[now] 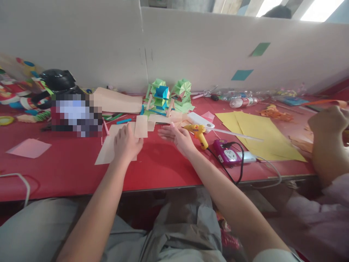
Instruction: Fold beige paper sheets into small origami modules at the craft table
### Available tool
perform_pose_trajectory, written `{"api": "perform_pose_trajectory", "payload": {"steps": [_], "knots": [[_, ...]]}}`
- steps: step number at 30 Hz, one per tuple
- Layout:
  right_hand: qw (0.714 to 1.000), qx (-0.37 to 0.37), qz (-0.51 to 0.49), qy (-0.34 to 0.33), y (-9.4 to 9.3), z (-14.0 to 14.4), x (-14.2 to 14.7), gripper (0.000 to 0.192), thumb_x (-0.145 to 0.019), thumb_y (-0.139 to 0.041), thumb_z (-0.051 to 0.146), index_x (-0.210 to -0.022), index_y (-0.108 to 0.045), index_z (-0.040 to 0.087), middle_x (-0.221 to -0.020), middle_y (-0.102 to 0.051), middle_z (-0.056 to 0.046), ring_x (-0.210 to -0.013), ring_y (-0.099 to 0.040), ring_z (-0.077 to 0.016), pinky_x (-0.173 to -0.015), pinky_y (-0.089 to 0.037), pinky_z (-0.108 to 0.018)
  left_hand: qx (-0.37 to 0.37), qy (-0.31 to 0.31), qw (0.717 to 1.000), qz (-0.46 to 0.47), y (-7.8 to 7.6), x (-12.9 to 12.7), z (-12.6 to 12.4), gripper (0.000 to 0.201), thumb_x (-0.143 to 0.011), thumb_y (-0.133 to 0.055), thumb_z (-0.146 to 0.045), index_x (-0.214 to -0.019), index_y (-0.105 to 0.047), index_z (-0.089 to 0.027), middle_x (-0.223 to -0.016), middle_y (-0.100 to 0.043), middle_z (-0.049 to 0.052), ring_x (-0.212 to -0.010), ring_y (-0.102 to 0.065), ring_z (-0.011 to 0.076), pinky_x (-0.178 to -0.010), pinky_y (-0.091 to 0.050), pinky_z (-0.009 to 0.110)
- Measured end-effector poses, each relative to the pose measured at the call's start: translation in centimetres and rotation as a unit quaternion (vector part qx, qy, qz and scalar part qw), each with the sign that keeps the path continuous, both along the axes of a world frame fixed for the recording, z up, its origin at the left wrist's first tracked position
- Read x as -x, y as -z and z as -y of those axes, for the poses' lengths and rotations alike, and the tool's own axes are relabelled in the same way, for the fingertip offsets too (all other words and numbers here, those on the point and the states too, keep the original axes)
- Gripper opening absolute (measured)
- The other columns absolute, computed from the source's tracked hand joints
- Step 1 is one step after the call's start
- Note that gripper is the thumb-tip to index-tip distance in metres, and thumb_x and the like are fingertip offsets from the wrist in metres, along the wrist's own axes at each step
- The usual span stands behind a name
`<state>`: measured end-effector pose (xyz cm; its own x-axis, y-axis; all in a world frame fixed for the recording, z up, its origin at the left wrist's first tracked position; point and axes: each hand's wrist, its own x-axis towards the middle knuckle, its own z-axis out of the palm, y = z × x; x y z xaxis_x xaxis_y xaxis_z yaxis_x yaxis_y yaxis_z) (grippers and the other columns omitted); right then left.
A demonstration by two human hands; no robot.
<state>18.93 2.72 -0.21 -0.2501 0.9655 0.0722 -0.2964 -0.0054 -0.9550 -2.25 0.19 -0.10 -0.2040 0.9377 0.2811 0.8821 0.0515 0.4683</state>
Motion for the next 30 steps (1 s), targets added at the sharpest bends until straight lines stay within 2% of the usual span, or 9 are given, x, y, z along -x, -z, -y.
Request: {"api": "perform_pose_trajectory", "payload": {"steps": [5, 8, 11, 14, 17, 21, 25, 28, 30], "knots": [[0.998, 0.006, 0.035, -0.054, -0.2, 0.6, 0.3, 0.056, -0.077, -0.071, 0.069, -0.090, -0.072, 0.014, -0.085, -0.077, -0.012, -0.076, -0.074, -0.0195, -0.075, -0.061, -0.033, 0.089, 0.001, 0.995, -0.046, -0.3, -0.8, 0.8, 0.073, -0.089, -0.054, -0.029, -0.155, -0.029, -0.009, -0.157, -0.031, 0.035, -0.128, -0.054, 0.0514, -0.095, -0.048, 0.063], [0.997, 0.002, 0.039, -0.066, -0.2, 0.6, 0.3, 0.057, -0.075, -0.073, 0.069, -0.088, -0.073, 0.014, -0.081, -0.077, -0.011, -0.071, -0.073, -0.0168, -0.070, -0.060, -0.029, 0.111, -0.002, 0.990, -0.082, -1.2, -1.0, 1.3, 0.072, -0.091, -0.048, -0.023, -0.157, -0.026, -0.008, -0.146, -0.047, 0.036, -0.115, -0.063, 0.0498, -0.087, -0.051, 0.060], [0.996, 0.000, 0.055, -0.073, -0.2, 0.5, 0.3, 0.057, -0.075, -0.072, 0.069, -0.086, -0.073, 0.013, -0.081, -0.078, -0.011, -0.070, -0.073, -0.0164, -0.070, -0.060, -0.029, 0.124, -0.015, 0.988, -0.086, -2.0, -0.2, 1.5, 0.070, -0.088, -0.048, -0.018, -0.155, -0.031, -0.006, -0.114, -0.068, 0.032, -0.103, -0.067, 0.0486, -0.082, -0.052, 0.058], [0.994, -0.005, 0.075, -0.078, -0.1, 0.5, 0.3, 0.058, -0.073, -0.072, 0.070, -0.085, -0.073, 0.014, -0.080, -0.078, -0.011, -0.068, -0.072, -0.0162, -0.069, -0.059, -0.029, 0.069, -0.033, 0.996, -0.043, -2.6, 1.4, 1.4, 0.067, -0.086, -0.052, -0.019, -0.151, -0.040, -0.009, -0.104, -0.071, 0.028, -0.100, -0.068, 0.0484, -0.086, -0.051, 0.060], [0.993, -0.013, 0.086, -0.084, 0.1, 0.4, 0.3, 0.057, -0.074, -0.071, 0.070, -0.084, -0.073, 0.014, -0.079, -0.077, -0.010, -0.067, -0.071, -0.0157, -0.068, -0.059, -0.029, -0.020, -0.043, 0.998, 0.043, -3.6, 2.3, 1.5, 0.073, -0.087, -0.056, -0.025, -0.154, -0.033, -0.009, -0.109, -0.070, 0.026, -0.106, -0.067, 0.0479, -0.096, -0.047, 0.061], [0.991, -0.028, 0.086, -0.099, 0.2, 0.5, 0.3, 0.052, -0.077, -0.072, 0.065, -0.092, -0.073, 0.016, -0.092, -0.078, -0.010, -0.079, -0.073, -0.0176, -0.077, -0.060, -0.031, -0.047, -0.048, 0.995, 0.076, -5.0, 0.2, 2.6, 0.069, -0.090, -0.054, -0.025, -0.155, -0.034, -0.011, -0.117, -0.070, 0.023, -0.114, -0.064, 0.0462, -0.102, -0.044, 0.059], [0.990, -0.030, 0.028, -0.133, -0.1, 0.9, 0.3, 0.062, -0.074, -0.076, 0.063, -0.118, -0.067, 0.021, -0.120, -0.073, -0.010, -0.109, -0.070, -0.0230, -0.094, -0.057, -0.036, -0.033, 0.075, 0.994, 0.066, -5.1, -3.6, 4.1, 0.056, -0.094, -0.053, -0.028, -0.148, -0.047, -0.018, -0.124, -0.069, 0.019, -0.121, -0.062, 0.0407, -0.107, -0.042, 0.055], [0.994, -0.026, 0.015, -0.105, -0.2, 1.0, 0.2, 0.057, -0.075, -0.076, 0.062, -0.112, -0.069, 0.020, -0.115, -0.074, -0.009, -0.110, -0.069, -0.0255, -0.094, -0.057, -0.037, 0.017, 0.282, 0.958, 0.040, -4.4, -5.2, 4.5, 0.041, -0.098, -0.048, -0.032, -0.138, -0.057, -0.025, -0.145, -0.059, 0.012, -0.140, -0.048, 0.0342, -0.121, -0.024, 0.058], [0.999, -0.001, 0.012, -0.051, -0.2, 0.8, 0.0, 0.048, -0.075, -0.077, 0.056, -0.105, -0.070, 0.018, -0.105, -0.076, -0.009, -0.101, -0.072, -0.0255, -0.088, -0.058, -0.037, 0.003, 0.326, 0.944, 0.057, -3.7, -5.2, 4.0, 0.038, -0.100, -0.044, -0.033, -0.135, -0.059, -0.025, -0.153, -0.051, 0.009, -0.149, -0.036, 0.0302, -0.123, -0.019, 0.058]]}}
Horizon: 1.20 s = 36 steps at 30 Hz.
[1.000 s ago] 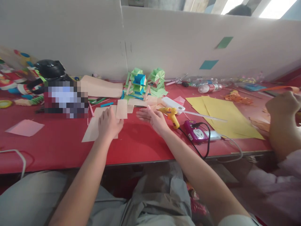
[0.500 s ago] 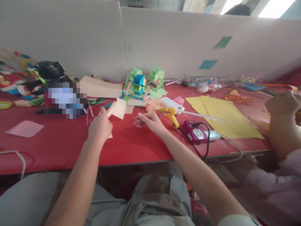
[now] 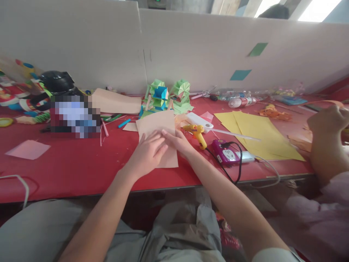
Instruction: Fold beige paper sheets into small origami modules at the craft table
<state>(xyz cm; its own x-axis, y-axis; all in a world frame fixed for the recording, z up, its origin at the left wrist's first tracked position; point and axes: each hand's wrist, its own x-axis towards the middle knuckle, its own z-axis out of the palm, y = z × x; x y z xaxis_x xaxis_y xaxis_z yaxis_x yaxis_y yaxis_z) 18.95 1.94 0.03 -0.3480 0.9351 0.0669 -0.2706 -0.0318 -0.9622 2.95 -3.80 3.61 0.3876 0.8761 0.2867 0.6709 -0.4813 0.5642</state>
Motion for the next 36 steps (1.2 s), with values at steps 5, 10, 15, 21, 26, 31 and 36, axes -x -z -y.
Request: {"api": "perform_pose_trajectory", "payload": {"steps": [5, 10, 15, 21, 26, 31, 36], "knots": [[0.997, 0.061, -0.013, 0.051, -0.1, -0.7, -0.7, 0.047, -0.068, -0.082, 0.052, -0.096, -0.068, 0.017, -0.095, -0.075, -0.011, -0.082, -0.072, -0.0245, -0.074, -0.058, -0.036, -0.010, -0.179, 0.960, 0.217, 1.2, 2.3, -2.2, 0.071, -0.082, -0.073, -0.034, -0.146, -0.044, -0.020, -0.160, -0.039, 0.017, -0.145, -0.042, 0.0327, -0.116, -0.039, 0.050], [0.994, 0.025, 0.038, 0.101, 0.7, -1.2, -0.6, 0.037, -0.073, -0.075, 0.047, -0.092, -0.064, 0.018, -0.086, -0.071, -0.006, -0.075, -0.067, -0.0195, -0.067, -0.054, -0.031, 0.239, -0.121, 0.887, 0.375, 2.3, 3.9, -3.4, 0.067, -0.077, -0.078, -0.039, -0.135, -0.055, -0.014, -0.112, -0.074, 0.018, -0.099, -0.074, 0.0310, -0.086, -0.060, 0.045], [0.976, -0.105, 0.129, 0.142, 1.8, -1.7, -0.1, 0.028, -0.079, -0.061, 0.036, -0.101, -0.061, 0.019, -0.085, -0.068, -0.003, -0.075, -0.063, -0.0180, -0.065, -0.051, -0.028, 0.190, -0.192, 0.897, 0.350, 3.1, 4.1, -3.9, 0.065, -0.071, -0.079, -0.034, -0.129, -0.059, -0.015, -0.095, -0.077, 0.013, -0.087, -0.075, 0.0310, -0.072, -0.061, 0.039], [0.976, -0.065, 0.115, 0.171, 1.7, -1.8, -0.4, 0.027, -0.087, -0.055, 0.045, -0.095, -0.061, 0.020, -0.078, -0.063, -0.002, -0.070, -0.061, -0.0178, -0.063, -0.049, -0.029, 0.227, -0.133, 0.880, 0.396, 2.6, 4.4, -3.8, 0.062, -0.074, -0.076, -0.032, -0.131, -0.058, -0.016, -0.092, -0.078, 0.010, -0.082, -0.075, 0.0259, -0.077, -0.060, 0.039], [0.907, -0.188, 0.322, 0.198, 2.2, -1.5, -0.4, 0.019, -0.091, -0.051, 0.032, -0.087, -0.064, 0.019, -0.068, -0.060, -0.002, -0.064, -0.057, -0.0189, -0.067, -0.048, -0.032, 0.271, -0.159, 0.870, 0.380, 3.9, 4.7, -4.2, 0.042, -0.077, -0.073, -0.036, -0.112, -0.069, -0.014, -0.087, -0.077, 0.010, -0.077, -0.075, 0.0264, -0.072, -0.058, 0.037], [0.895, -0.341, 0.270, 0.096, 1.5, -0.6, -0.1, 0.040, -0.100, -0.044, 0.038, -0.127, -0.068, 0.020, -0.127, -0.069, -0.012, -0.118, -0.064, -0.0261, -0.103, -0.049, -0.040, 0.295, -0.135, 0.814, 0.481, 3.5, 4.2, -4.3, 0.040, -0.082, -0.070, -0.043, -0.111, -0.067, -0.016, -0.096, -0.076, 0.011, -0.080, -0.073, 0.0243, -0.067, -0.057, 0.032], [0.902, -0.336, 0.271, 0.002, 1.0, -0.2, -0.5, 0.071, -0.089, -0.063, 0.059, -0.148, -0.052, 0.023, -0.161, -0.038, -0.013, -0.150, -0.035, -0.0322, -0.122, -0.030, -0.049, 0.347, -0.056, 0.735, 0.580, 2.2, 4.6, -4.1, 0.038, -0.086, -0.062, -0.042, -0.117, -0.066, -0.019, -0.098, -0.076, 0.009, -0.080, -0.072, 0.0238, -0.058, -0.055, 0.029]]}}
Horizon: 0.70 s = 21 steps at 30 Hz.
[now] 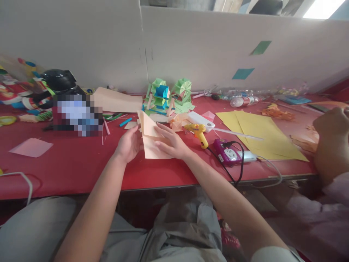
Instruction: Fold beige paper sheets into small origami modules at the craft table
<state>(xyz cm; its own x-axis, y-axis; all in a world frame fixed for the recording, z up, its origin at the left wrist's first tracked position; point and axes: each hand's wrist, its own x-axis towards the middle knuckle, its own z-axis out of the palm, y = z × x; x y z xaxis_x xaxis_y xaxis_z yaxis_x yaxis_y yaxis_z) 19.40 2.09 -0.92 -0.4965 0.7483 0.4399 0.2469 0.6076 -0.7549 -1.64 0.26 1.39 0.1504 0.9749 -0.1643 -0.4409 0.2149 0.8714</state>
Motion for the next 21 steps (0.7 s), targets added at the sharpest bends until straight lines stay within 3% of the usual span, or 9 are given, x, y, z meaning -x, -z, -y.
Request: {"api": "perform_pose_trajectory", "payload": {"steps": [4, 8, 12, 17, 21], "knots": [[0.996, 0.044, -0.028, -0.074, 0.4, -0.1, 0.0, 0.110, -0.066, -0.082, 0.064, -0.158, -0.032, 0.031, -0.168, -0.023, -0.008, -0.156, -0.019, -0.0337, -0.127, -0.017, -0.051, -0.035, -0.007, 0.999, -0.003, 0.2, 0.2, 0.3, 0.041, -0.073, -0.074, -0.019, -0.114, -0.068, -0.021, -0.103, -0.075, 0.006, -0.085, -0.071, 0.0223, -0.065, -0.055, 0.028], [0.977, 0.135, -0.075, -0.149, 0.9, 0.0, 0.5, 0.127, -0.057, -0.090, 0.059, -0.161, -0.021, 0.031, -0.167, -0.026, -0.009, -0.153, -0.025, -0.0360, -0.125, -0.023, -0.052, -0.068, -0.020, 0.997, -0.041, 0.8, 0.0, 0.3, 0.043, -0.064, -0.087, -0.022, -0.103, -0.069, -0.018, -0.103, -0.074, 0.008, -0.089, -0.071, 0.0248, -0.072, -0.054, 0.031], [0.952, 0.214, -0.114, -0.186, 0.5, 0.5, 0.7, 0.120, -0.062, -0.089, 0.054, -0.160, -0.025, 0.027, -0.161, -0.038, -0.012, -0.148, -0.036, -0.0352, -0.120, -0.034, -0.050, -0.106, -0.051, 0.990, -0.078, 0.9, -0.4, 0.0, 0.050, -0.058, -0.092, -0.028, -0.100, -0.069, -0.018, -0.105, -0.073, 0.010, -0.099, -0.069, 0.0279, -0.079, -0.054, 0.033], [0.951, 0.214, -0.140, -0.177, -0.6, 0.9, 0.7, 0.104, -0.065, -0.087, 0.054, -0.153, -0.039, 0.025, -0.150, -0.051, -0.011, -0.139, -0.048, -0.0338, -0.113, -0.043, -0.045, -0.101, -0.092, 0.989, -0.053, 0.6, -1.0, -0.2, 0.055, -0.057, -0.093, -0.026, -0.105, -0.069, -0.016, -0.112, -0.073, 0.012, -0.106, -0.068, 0.0284, -0.084, -0.055, 0.033], [0.963, 0.204, -0.172, -0.049, -0.6, 0.6, 0.9, 0.072, -0.072, -0.081, 0.054, -0.132, -0.058, 0.022, -0.121, -0.069, -0.009, -0.112, -0.065, -0.0279, -0.093, -0.054, -0.037, -0.079, -0.150, 0.985, -0.031, 0.4, -1.3, -0.1, 0.055, -0.056, -0.092, -0.016, -0.106, -0.070, -0.016, -0.112, -0.074, 0.010, -0.106, -0.069, 0.0263, -0.082, -0.058, 0.032]]}}
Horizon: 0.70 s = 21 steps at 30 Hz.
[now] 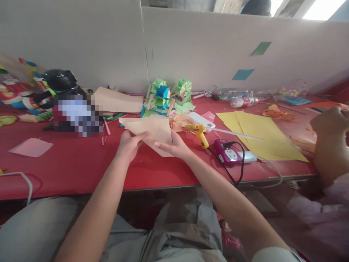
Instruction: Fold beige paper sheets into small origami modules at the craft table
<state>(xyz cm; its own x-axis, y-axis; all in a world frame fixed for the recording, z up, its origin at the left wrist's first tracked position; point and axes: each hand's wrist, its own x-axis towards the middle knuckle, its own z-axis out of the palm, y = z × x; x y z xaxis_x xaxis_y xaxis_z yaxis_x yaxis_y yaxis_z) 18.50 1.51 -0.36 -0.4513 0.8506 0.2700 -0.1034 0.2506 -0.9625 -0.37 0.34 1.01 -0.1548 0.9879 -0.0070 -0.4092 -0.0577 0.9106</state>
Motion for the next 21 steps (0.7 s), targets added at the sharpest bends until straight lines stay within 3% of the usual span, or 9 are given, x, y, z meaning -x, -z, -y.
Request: {"api": "perform_pose_trajectory", "payload": {"steps": [2, 3, 5, 9, 14, 21], "knots": [[0.995, -0.003, 0.016, 0.095, 0.3, -0.4, 0.1, 0.045, -0.080, -0.071, 0.058, -0.102, -0.068, 0.019, -0.096, -0.072, -0.006, -0.088, -0.067, -0.0227, -0.075, -0.055, -0.032, 0.009, -0.010, 1.000, 0.011, -0.1, 0.0, 0.0, 0.053, -0.056, -0.090, -0.013, -0.105, -0.070, -0.016, -0.111, -0.075, 0.009, -0.104, -0.069, 0.0247, -0.080, -0.058, 0.030], [0.992, 0.000, 0.027, 0.124, 0.4, -0.5, 0.1, 0.042, -0.082, -0.068, 0.059, -0.087, -0.066, 0.018, -0.083, -0.069, -0.005, -0.077, -0.065, -0.0203, -0.066, -0.052, -0.030, 0.012, -0.008, 1.000, 0.018, -0.1, 0.0, 0.1, 0.050, -0.057, -0.089, -0.013, -0.103, -0.071, -0.016, -0.110, -0.075, 0.009, -0.103, -0.070, 0.0241, -0.079, -0.059, 0.029], [0.989, 0.012, 0.031, 0.147, 0.5, -0.7, 0.1, 0.040, -0.081, -0.068, 0.058, -0.077, -0.063, 0.018, -0.072, -0.065, -0.003, -0.068, -0.061, -0.0182, -0.058, -0.047, -0.028, 0.012, 0.003, 0.999, 0.033, -0.1, 0.0, 0.1, 0.042, -0.060, -0.087, -0.013, -0.098, -0.072, -0.015, -0.109, -0.075, 0.009, -0.102, -0.070, 0.0235, -0.077, -0.059, 0.028], [0.990, 0.055, -0.015, 0.132, 0.3, -0.8, 0.0, 0.030, -0.075, -0.072, 0.046, -0.087, -0.065, 0.019, -0.080, -0.070, -0.003, -0.073, -0.065, -0.0199, -0.063, -0.050, -0.030, 0.012, 0.006, 0.998, 0.061, -0.2, 0.2, 0.1, 0.033, -0.061, -0.085, -0.013, -0.092, -0.072, -0.016, -0.104, -0.076, 0.009, -0.099, -0.071, 0.0238, -0.073, -0.059, 0.027], [0.990, 0.069, -0.024, 0.123, 0.3, -1.0, -0.1, 0.026, -0.068, -0.074, 0.030, -0.090, -0.070, 0.018, -0.088, -0.073, -0.003, -0.081, -0.068, -0.0218, -0.070, -0.053, -0.031, 0.005, 0.020, 0.999, 0.049, -0.4, 0.3, 0.2, 0.039, -0.061, -0.085, -0.013, -0.097, -0.072, -0.015, -0.104, -0.076, 0.010, -0.100, -0.070, 0.0265, -0.077, -0.059, 0.032], [0.991, 0.104, -0.029, 0.075, 0.3, -1.0, -0.3, 0.039, -0.069, -0.080, 0.035, -0.102, -0.072, 0.017, -0.101, -0.077, -0.007, -0.090, -0.072, -0.0252, -0.079, -0.057, -0.035, -0.002, 0.016, 0.999, 0.037, -0.2, 0.0, 0.2, 0.042, -0.060, -0.088, -0.014, -0.099, -0.072, -0.014, -0.102, -0.076, 0.009, -0.098, -0.071, 0.0255, -0.086, -0.058, 0.034]]}}
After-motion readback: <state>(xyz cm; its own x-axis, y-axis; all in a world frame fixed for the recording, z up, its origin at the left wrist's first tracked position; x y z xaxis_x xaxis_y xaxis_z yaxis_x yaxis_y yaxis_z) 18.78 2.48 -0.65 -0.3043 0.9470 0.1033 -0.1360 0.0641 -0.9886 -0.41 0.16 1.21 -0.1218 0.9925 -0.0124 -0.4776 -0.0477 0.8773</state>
